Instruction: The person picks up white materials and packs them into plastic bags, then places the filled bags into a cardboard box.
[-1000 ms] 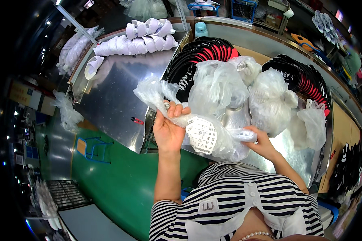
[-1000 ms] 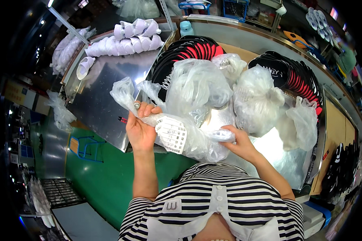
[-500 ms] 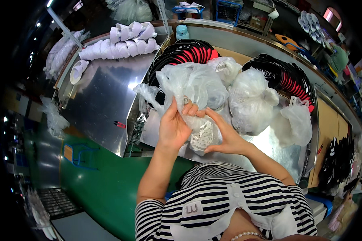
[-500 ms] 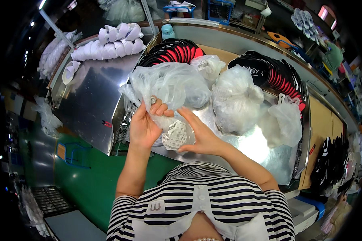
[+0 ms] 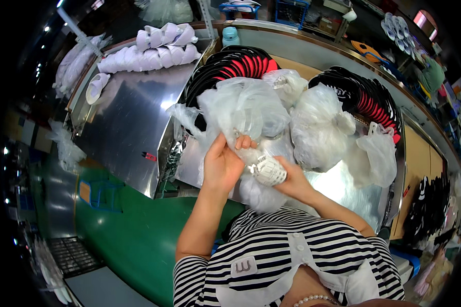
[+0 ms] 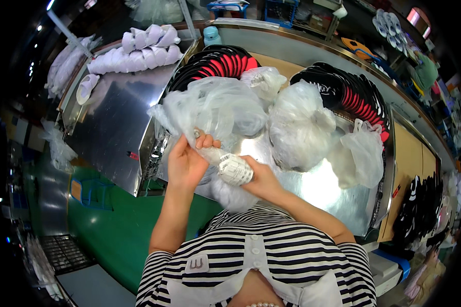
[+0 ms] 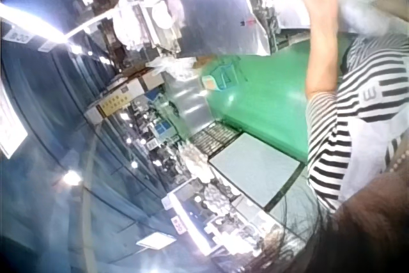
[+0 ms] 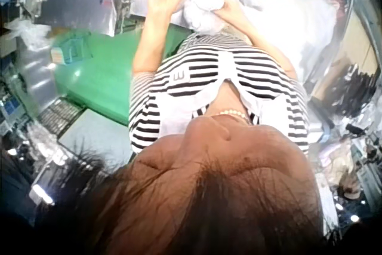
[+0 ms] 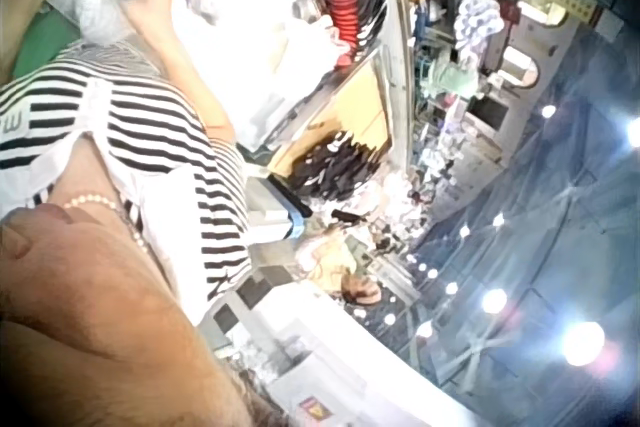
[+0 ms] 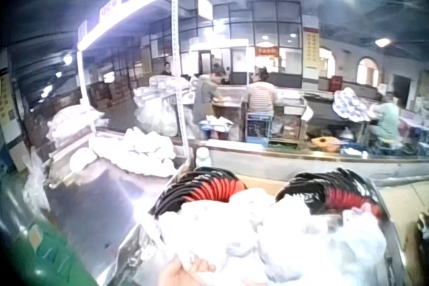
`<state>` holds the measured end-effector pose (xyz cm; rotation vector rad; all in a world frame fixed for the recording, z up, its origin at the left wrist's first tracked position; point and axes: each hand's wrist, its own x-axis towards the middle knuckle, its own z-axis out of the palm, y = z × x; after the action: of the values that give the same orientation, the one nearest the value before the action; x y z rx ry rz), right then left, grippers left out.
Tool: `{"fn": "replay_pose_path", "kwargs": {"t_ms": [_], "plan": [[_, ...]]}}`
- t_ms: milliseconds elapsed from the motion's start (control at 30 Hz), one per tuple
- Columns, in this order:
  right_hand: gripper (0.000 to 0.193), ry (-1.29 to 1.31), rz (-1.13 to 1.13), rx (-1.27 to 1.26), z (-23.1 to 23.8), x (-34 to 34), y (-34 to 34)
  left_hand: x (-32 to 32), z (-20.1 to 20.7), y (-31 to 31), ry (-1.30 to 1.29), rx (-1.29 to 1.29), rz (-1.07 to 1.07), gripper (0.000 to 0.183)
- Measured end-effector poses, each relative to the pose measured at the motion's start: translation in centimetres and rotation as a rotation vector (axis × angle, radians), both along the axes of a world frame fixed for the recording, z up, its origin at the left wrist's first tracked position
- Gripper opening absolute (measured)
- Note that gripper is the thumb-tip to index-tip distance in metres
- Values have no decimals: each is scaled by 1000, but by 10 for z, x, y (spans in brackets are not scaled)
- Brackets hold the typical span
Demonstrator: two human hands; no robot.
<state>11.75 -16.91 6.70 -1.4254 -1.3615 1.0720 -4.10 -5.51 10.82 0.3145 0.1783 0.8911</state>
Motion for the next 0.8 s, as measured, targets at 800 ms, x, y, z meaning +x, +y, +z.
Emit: {"fn": "replay_pose_path", "kwargs": {"t_ms": [800], "plan": [[35,-598,-75,85,-16,77,-68,-4,-80,-102,313,-156,122,21]]}}
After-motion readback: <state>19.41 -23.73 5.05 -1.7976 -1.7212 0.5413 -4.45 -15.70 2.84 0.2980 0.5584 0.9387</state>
